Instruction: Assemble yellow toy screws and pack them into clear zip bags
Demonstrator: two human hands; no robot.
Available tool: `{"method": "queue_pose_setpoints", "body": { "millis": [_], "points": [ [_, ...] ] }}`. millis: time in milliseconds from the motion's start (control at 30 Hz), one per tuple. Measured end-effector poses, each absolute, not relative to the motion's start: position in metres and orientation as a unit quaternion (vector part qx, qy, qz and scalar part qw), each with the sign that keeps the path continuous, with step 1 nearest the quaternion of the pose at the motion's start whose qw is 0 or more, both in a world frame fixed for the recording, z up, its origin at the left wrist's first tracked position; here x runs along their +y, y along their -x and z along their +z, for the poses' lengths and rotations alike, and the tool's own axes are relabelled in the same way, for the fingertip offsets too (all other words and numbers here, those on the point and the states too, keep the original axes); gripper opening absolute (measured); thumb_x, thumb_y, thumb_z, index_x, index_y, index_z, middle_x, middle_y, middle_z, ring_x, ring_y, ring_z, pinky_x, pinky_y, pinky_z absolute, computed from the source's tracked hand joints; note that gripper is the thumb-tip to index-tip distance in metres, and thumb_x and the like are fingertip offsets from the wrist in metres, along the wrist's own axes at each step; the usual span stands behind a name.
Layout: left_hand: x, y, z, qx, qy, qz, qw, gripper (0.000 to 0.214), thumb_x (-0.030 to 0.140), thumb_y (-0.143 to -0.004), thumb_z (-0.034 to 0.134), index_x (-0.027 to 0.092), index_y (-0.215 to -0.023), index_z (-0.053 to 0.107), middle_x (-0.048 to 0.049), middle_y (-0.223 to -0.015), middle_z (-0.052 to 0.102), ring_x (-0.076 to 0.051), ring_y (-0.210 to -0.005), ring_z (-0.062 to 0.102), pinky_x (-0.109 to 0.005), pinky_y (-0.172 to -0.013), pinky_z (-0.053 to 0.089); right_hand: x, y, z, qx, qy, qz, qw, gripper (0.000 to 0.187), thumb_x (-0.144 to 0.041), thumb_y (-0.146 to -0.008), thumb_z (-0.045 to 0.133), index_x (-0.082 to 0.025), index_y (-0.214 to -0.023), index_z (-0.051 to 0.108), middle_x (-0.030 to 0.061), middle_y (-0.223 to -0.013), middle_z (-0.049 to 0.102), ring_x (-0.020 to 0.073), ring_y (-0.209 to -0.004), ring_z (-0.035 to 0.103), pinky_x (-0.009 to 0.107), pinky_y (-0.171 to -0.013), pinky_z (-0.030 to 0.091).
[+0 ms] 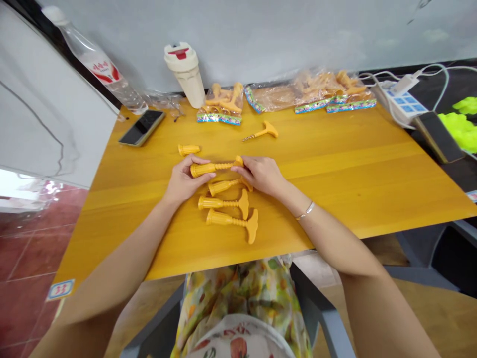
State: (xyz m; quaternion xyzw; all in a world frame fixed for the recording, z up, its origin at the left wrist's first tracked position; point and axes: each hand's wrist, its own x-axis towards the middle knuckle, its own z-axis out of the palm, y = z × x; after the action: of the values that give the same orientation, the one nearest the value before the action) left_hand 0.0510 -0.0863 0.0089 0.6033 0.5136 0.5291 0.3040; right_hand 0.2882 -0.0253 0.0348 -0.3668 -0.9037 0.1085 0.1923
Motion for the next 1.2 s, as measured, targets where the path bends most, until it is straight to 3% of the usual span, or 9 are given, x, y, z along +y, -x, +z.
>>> {"method": "queue_pose_setpoints", "body": {
  "millis": [200,300,500,600,733,833,933,1067,1200],
  "points": [
    [-0.095,-0.052,0.016,0.535,-0.646,0.514,0.18,0.027,0.038,-0.073,0.08,0.018,-0.085,0.065,0.0024,-0.077,0.066,-0.012,-0.066,0.059,-0.025,-0.065,0.048,-0.039,-0.281,0.042,-0.869,0.371,0.229,0.235,0.068,-0.075,-0.095,0.027,-0.019,-0.066,0.051,-0.0013,-0.054,0.042,0.01,-0.05,0.031,0.029,-0.054,0.022],
    [-0.096,-0.053,0.02,0.501,-0.684,0.512,0.139,0.024,0.035,-0.076,0.08,0.019,-0.085,0.065,0.0012,-0.079,0.068,-0.014,-0.072,0.063,-0.026,-0.071,0.05,-0.045,-0.279,0.048,-0.832,0.377,0.322,0.248,0.071,-0.08,-0.091,0.031,-0.018,-0.063,0.052,-0.003,-0.052,0.037,0.0091,-0.05,0.032,0.027,-0.053,0.023],
    [-0.1,-0.058,0.027,0.456,-0.725,0.5,0.129,0.013,0.029,-0.084,0.075,0.021,-0.093,0.075,-0.003,-0.09,0.076,-0.015,-0.081,0.069,-0.028,-0.079,0.053,-0.043,-0.279,0.051,-0.735,0.394,0.514,0.201,0.075,-0.079,-0.091,0.034,-0.014,-0.081,0.07,-0.0016,-0.053,0.047,0.0103,-0.049,0.042,0.025,-0.049,0.031],
    [-0.1,-0.058,0.028,0.49,-0.698,0.499,0.152,0.011,0.028,-0.083,0.074,0.02,-0.091,0.076,-0.0029,-0.088,0.077,-0.015,-0.079,0.07,-0.028,-0.079,0.054,-0.037,-0.283,0.049,-0.771,0.388,0.432,0.261,0.069,-0.067,-0.1,0.027,-0.014,-0.106,0.071,0.0015,-0.065,0.056,0.0128,-0.058,0.049,0.025,-0.056,0.04],
    [-0.099,-0.058,0.03,0.523,-0.664,0.506,0.171,0.012,0.027,-0.08,0.075,0.019,-0.089,0.077,-0.0027,-0.088,0.078,-0.016,-0.081,0.071,-0.029,-0.081,0.056,-0.03,-0.291,0.047,-0.88,0.337,0.177,0.282,0.049,-0.051,-0.103,0.036,-0.023,-0.137,0.059,0.008,-0.098,0.065,0.0168,-0.08,0.059,0.028,-0.071,0.044],
    [-0.1,-0.059,0.032,0.521,-0.661,0.51,0.176,0.012,0.026,-0.08,0.076,0.019,-0.09,0.077,-0.0027,-0.089,0.078,-0.016,-0.081,0.072,-0.028,-0.082,0.057,-0.028,-0.292,0.045,-0.917,0.302,0.082,0.247,0.046,-0.052,-0.102,0.04,-0.024,-0.129,0.066,0.0103,-0.104,0.065,0.0183,-0.084,0.059,0.028,-0.071,0.043],
    [-0.102,-0.059,0.033,0.506,-0.679,0.507,0.16,0.013,0.027,-0.08,0.076,0.02,-0.091,0.076,-0.0029,-0.091,0.078,-0.016,-0.082,0.072,-0.028,-0.082,0.057,-0.03,-0.289,0.042,-0.913,0.294,0.105,0.262,0.058,-0.062,-0.101,0.035,-0.018,-0.109,0.071,0.01,-0.092,0.064,0.0174,-0.076,0.057,0.028,-0.069,0.041],
    [-0.105,-0.06,0.034,0.475,-0.718,0.494,0.123,0.013,0.031,-0.082,0.076,0.021,-0.092,0.075,-0.0028,-0.089,0.078,-0.015,-0.08,0.071,-0.028,-0.079,0.056,-0.039,-0.282,0.046,-0.86,0.336,0.283,0.262,0.073,-0.075,-0.095,0.028,-0.016,-0.078,0.068,0.0024,-0.063,0.053,0.0135,-0.06,0.048,0.027,-0.059,0.036],
    [-0.107,-0.062,0.034,0.441,-0.74,0.497,0.103,0.014,0.03,-0.084,0.075,0.021,-0.095,0.075,-0.0033,-0.089,0.076,-0.014,-0.078,0.07,-0.027,-0.077,0.055,-0.046,-0.277,0.054,-0.741,0.415,0.491,0.195,0.076,-0.08,-0.092,0.03,-0.016,-0.069,0.065,-0.0011,-0.05,0.045,0.0112,-0.049,0.042,0.025,-0.05,0.032]
  ]
}}
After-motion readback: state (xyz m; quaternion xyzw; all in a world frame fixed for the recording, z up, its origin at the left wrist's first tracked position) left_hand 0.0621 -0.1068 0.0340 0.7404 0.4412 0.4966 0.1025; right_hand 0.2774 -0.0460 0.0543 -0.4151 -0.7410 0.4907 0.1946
